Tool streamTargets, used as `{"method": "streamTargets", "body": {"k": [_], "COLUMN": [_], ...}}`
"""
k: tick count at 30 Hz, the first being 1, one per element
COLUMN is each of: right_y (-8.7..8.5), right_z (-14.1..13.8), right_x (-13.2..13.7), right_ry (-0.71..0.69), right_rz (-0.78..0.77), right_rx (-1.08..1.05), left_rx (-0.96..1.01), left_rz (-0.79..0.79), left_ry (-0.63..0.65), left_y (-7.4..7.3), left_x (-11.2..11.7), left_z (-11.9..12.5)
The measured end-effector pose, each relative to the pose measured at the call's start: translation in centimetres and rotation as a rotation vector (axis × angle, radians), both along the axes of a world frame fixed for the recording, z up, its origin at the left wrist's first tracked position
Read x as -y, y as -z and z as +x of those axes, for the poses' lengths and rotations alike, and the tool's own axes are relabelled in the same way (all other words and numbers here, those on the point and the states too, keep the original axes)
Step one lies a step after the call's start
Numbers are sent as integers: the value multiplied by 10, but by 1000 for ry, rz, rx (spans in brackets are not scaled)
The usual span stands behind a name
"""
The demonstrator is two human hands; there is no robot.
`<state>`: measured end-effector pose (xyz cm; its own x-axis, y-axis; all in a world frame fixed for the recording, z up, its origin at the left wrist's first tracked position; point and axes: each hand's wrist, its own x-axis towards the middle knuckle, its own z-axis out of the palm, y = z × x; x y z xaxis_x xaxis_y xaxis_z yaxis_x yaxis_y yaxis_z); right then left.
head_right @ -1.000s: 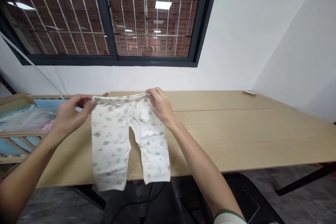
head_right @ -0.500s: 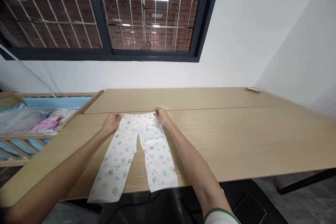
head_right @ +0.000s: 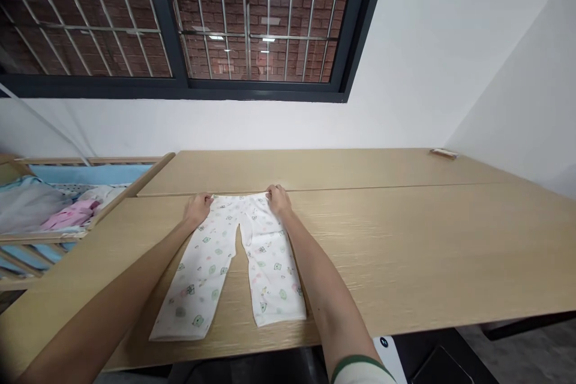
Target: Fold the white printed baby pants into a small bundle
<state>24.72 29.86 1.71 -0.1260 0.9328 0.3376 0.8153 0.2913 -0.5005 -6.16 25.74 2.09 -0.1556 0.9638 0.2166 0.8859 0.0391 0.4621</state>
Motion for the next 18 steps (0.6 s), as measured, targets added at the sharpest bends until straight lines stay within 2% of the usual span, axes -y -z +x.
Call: {"method": "streamTargets", "body": {"k": [10, 18], "right_y": [3, 10], "right_z": [4, 6], "right_x": [-22, -29], "right_ry": [7, -2], "right_rz": [28, -5], "right_rx": [4, -35], "left_rx": [42, 28], "left_rz": [-23, 43], "left_ry": [-45, -14], "left_y": [0, -14], "left_x": [-17, -11], "left_z": [2, 17]}}
